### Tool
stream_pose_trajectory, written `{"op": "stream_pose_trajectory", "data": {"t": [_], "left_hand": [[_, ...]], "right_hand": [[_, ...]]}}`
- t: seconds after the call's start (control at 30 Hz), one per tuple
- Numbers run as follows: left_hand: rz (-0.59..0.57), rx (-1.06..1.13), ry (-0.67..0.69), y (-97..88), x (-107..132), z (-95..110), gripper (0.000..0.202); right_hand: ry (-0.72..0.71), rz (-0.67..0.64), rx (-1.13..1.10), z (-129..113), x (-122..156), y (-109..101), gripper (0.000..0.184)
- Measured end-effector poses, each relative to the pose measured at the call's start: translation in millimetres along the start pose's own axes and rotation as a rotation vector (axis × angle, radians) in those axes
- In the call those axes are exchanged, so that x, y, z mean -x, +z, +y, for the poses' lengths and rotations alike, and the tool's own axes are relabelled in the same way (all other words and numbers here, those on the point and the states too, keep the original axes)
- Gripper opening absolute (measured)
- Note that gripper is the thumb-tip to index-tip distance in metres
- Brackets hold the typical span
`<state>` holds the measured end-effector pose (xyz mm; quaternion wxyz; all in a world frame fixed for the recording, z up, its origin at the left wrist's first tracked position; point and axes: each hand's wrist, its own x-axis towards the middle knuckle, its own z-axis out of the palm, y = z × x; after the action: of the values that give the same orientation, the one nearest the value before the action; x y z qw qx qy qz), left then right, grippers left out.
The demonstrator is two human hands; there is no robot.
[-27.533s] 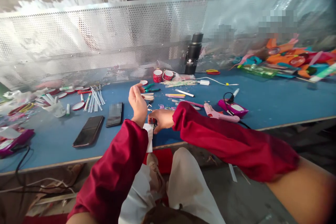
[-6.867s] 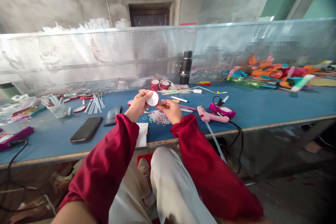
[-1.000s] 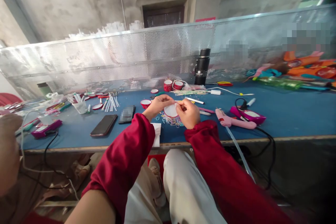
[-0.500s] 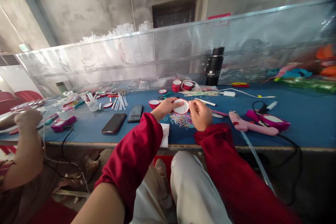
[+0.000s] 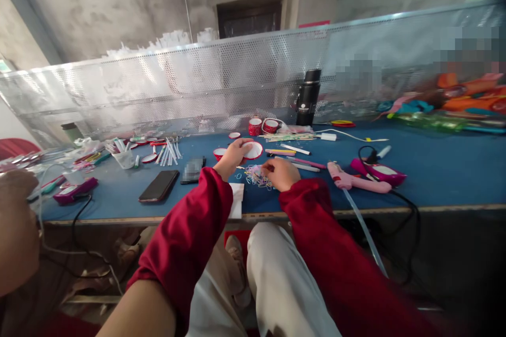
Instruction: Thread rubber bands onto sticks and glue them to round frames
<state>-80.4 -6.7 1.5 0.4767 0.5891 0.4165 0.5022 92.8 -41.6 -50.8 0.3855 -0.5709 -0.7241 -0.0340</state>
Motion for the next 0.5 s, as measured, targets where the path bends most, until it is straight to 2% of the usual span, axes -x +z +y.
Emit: {"op": "stream_pose_trajectory", "data": {"t": [0.2, 0.37, 0.5], "left_hand": [[0.012, 0.0, -0.002, -0.6, -1.4, 0.4, 0.028], [0.02, -0.043, 0.007, -1.6, -2.3, 0.0, 0.03], [0.008, -0.088, 0.085, -2.4, -1.6, -1.3, 0.036]], "right_hand": [[-0.113, 0.16, -0.125, 4.2, -6.5, -5.0, 0.017], [-0.043, 0.204, -0.279, 2.9, -5.1, -3.9, 0.017], [0.057, 0.206, -0.465, -0.7, -3.7, -4.6, 0.027]]}}
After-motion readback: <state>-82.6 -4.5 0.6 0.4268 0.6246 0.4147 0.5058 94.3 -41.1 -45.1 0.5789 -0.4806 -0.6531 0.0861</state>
